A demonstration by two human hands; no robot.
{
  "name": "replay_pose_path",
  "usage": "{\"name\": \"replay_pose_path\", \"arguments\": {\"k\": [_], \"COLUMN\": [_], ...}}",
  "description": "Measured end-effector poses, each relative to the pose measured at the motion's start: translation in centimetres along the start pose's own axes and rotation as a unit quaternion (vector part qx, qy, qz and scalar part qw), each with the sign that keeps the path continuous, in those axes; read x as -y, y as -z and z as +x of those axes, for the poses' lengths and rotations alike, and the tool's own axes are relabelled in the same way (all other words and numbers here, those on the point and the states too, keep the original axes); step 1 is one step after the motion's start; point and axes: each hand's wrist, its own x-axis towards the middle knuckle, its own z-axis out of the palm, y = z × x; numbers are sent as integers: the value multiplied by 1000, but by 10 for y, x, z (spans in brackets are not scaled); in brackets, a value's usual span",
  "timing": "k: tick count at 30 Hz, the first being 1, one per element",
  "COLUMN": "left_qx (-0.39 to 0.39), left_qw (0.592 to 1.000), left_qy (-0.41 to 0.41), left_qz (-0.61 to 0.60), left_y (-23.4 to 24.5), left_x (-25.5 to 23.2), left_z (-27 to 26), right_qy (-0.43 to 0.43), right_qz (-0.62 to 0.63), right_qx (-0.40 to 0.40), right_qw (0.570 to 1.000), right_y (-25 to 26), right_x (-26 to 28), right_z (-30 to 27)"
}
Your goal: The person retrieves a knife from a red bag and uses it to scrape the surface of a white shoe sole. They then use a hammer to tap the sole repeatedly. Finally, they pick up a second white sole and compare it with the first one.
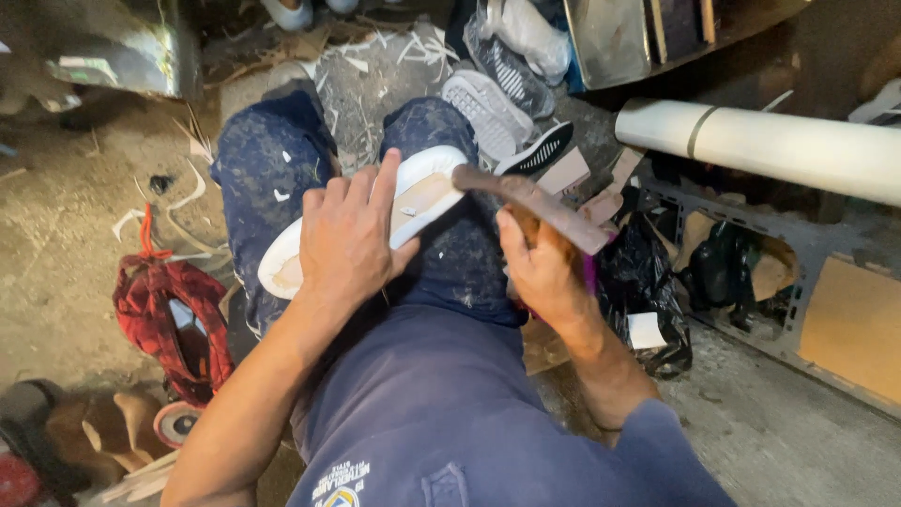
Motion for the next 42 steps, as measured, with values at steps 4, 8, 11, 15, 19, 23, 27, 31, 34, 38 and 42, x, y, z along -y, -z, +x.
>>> {"name": "replay_pose_path", "arguments": {"k": [4, 8, 11, 15, 19, 23, 27, 31, 34, 38, 42], "left_qx": [-80, -86, -103, -155, -126, -133, -165, -187, -193, -181, -185], "left_qw": [996, 996, 991, 983, 975, 946, 936, 932, 932, 935, 932], "left_qy": [13, 19, 44, 73, 56, 92, 112, 124, 129, 121, 120], "left_qz": [-35, -24, -67, -69, -172, -280, -292, -286, -280, -280, -288], "left_y": [-6, -5, -3, 5, 6, -17, -11, -9, -10, -12, -12], "left_x": [-1, 0, -5, -37, -47, -41, -46, -51, -52, -45, -44], "left_z": [2, -2, -3, -2, 22, 45, 42, 43, 44, 43, 46], "right_qy": [-24, 1, 15, 13, -158, -148, -154, -32, 8, -47, -138], "right_qz": [-66, -83, -80, -108, 122, 103, 88, 19, -27, 36, 142], "right_qx": [-21, 13, 17, -27, -35, -14, 21, 45, 100, 127, 111], "right_qw": [997, 996, 997, 994, 979, 983, 984, 998, 995, 990, 974], "right_y": [2, -28, -20, -17, -7, 6, 16, 33, 22, 12, 5], "right_x": [-19, 0, -19, -58, -37, -43, -38, -25, -17, -33, -32], "right_z": [-9, -35, -63, -86, -44, -25, -16, 12, 29, 32, 34]}}
